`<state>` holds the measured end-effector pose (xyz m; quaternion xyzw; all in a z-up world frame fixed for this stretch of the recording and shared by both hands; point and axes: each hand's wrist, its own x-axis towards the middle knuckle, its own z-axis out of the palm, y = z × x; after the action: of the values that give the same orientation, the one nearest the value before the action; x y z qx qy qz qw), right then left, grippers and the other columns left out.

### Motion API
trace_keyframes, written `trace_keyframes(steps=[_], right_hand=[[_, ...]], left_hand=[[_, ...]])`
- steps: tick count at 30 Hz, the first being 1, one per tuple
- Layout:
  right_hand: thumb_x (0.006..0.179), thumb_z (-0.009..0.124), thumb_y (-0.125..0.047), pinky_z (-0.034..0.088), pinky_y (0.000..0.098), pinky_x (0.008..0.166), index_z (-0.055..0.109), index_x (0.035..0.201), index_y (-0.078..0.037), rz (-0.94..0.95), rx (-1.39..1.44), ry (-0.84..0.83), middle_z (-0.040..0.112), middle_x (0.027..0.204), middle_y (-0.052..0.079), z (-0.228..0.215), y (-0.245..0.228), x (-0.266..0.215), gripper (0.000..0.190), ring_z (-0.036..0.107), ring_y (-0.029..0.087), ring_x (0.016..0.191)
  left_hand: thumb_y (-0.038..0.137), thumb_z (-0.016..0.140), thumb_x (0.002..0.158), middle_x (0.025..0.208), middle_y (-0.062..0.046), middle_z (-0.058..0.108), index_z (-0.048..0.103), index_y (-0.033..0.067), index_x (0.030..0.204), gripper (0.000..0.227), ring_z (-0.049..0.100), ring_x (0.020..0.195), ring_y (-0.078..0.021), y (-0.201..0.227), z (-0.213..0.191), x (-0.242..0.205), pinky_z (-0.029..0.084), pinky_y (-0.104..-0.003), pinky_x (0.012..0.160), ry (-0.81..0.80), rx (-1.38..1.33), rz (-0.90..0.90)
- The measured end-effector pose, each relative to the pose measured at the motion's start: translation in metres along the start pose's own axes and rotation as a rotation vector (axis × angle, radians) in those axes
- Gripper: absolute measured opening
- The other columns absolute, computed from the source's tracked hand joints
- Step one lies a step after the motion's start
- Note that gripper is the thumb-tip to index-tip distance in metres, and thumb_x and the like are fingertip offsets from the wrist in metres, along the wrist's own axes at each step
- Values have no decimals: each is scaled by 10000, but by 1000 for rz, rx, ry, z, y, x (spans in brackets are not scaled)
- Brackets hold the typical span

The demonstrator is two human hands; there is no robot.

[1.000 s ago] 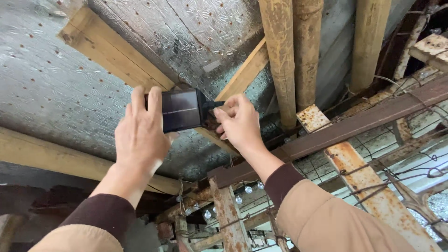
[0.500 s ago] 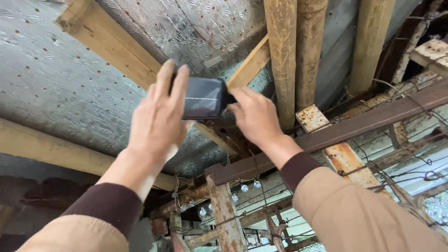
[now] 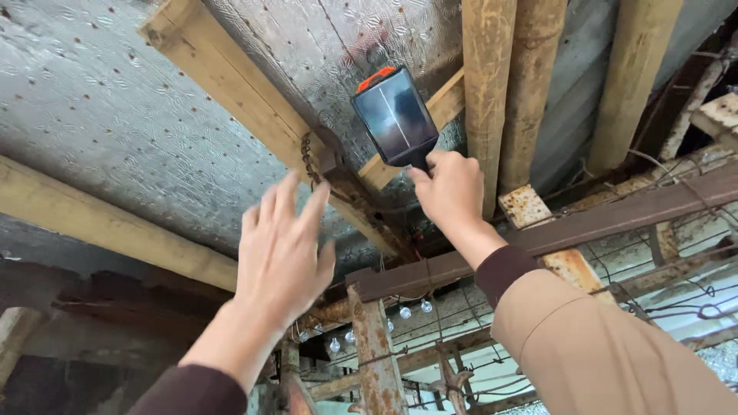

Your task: Installing a solar-powered light by connecting its cable and mounting the panel to a wooden ceiling structure.

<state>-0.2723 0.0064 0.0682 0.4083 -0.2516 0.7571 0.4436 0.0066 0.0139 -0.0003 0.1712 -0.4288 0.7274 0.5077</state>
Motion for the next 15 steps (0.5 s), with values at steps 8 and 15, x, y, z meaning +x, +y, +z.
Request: trace_keyframes(steps=[8,15], right_hand=[[1025,821,-392,483,574,679,518,671,-80,100,-27,-78,672,711,210,26,-18,-1,562,654,526,763],[1042,826,-358,436,507,638,359,631,-119,120,-5,-116,515,600,113,51,-34,-2,666,596,422,663]], left_hand=[[365,733,828,1550,-213,571,647,168,1436,646,551,1433,-407,4,12,-74,476,-571,1104,-85,-46,48],[374,763,772,1473,-195,596,681,172,1313,583,553,1441,-406,-7,20,-128,466,-562,1095,-125,-52,99]])
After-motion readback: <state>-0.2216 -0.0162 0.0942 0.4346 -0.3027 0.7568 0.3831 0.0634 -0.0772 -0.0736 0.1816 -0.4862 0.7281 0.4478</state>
